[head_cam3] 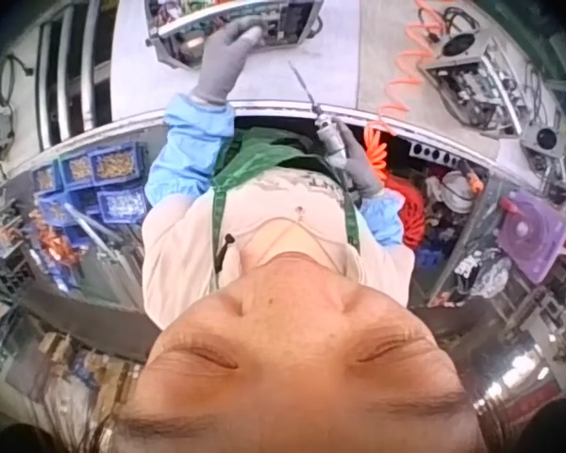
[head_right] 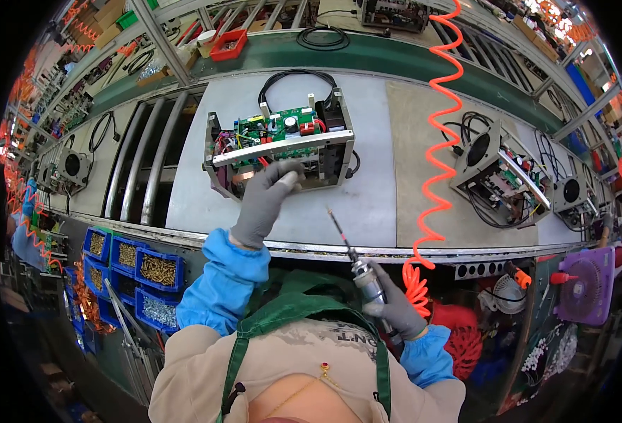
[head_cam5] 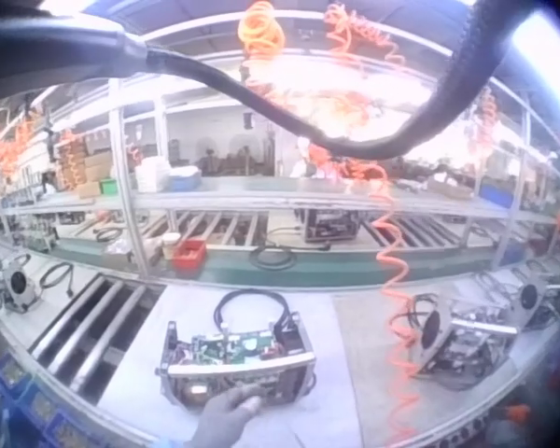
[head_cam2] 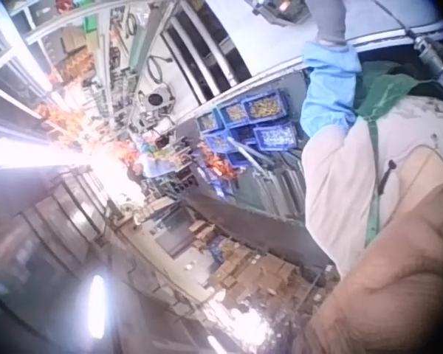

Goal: Assembling, wiring, and securing components of a solar inverter unit on an industrial assembly line.

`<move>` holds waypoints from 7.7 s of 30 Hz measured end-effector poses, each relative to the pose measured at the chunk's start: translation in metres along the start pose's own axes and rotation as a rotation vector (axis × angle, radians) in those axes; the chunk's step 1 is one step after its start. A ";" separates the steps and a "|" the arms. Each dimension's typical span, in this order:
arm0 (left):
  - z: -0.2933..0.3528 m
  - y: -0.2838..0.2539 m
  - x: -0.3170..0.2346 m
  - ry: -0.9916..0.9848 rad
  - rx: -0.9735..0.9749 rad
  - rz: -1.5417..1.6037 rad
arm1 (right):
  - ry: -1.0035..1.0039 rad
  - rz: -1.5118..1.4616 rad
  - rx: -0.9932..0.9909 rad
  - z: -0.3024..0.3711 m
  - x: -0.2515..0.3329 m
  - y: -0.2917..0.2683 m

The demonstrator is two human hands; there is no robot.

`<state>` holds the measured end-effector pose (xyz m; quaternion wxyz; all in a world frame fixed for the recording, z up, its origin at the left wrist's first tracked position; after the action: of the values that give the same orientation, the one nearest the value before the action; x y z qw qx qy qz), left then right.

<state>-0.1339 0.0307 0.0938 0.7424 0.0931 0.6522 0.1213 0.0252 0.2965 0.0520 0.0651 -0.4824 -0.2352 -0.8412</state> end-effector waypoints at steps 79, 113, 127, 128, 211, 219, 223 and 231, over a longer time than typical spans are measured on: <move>0.019 -0.098 -0.114 0.596 -0.311 -1.575 | -0.202 -0.256 -0.090 -0.056 0.062 0.062; 0.014 -0.103 0.006 -0.050 -0.211 0.505 | -0.088 -0.175 -0.175 -0.047 0.055 0.050; 0.050 -0.125 -0.063 0.607 -0.556 -0.730 | -0.288 1.790 -0.068 -0.172 0.037 -0.017; 0.043 -0.121 -0.069 0.622 -0.517 -0.923 | -0.520 1.819 -0.055 -0.177 0.058 0.005; 0.331 -0.337 0.009 -0.585 -1.039 -1.701 | 0.577 -0.083 0.204 -0.104 -0.035 0.016; 0.343 -0.366 0.028 -0.389 -1.124 -1.541 | 0.404 -0.245 0.300 -0.082 -0.024 0.041; 0.358 -0.376 0.016 -0.021 -1.465 -1.514 | 0.283 -0.393 0.312 -0.050 0.002 0.045; 0.182 -0.210 -0.003 0.052 -0.710 -0.237 | -0.033 -0.375 0.152 -0.029 0.020 0.019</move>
<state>0.0583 -0.1667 0.0587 0.7205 -0.2497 0.5944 0.2554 -0.0018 0.2686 0.0634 -0.0602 -0.4376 -0.3849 -0.8104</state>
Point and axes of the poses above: each hand's wrist, its own z-axis away from the middle knuckle, its own y-axis out of the palm, x = y × z, the point moved 5 cm from there along -z, towards the middle knuckle, and after that the axes turned 2 degrees about -y, right-handed, at the moved point
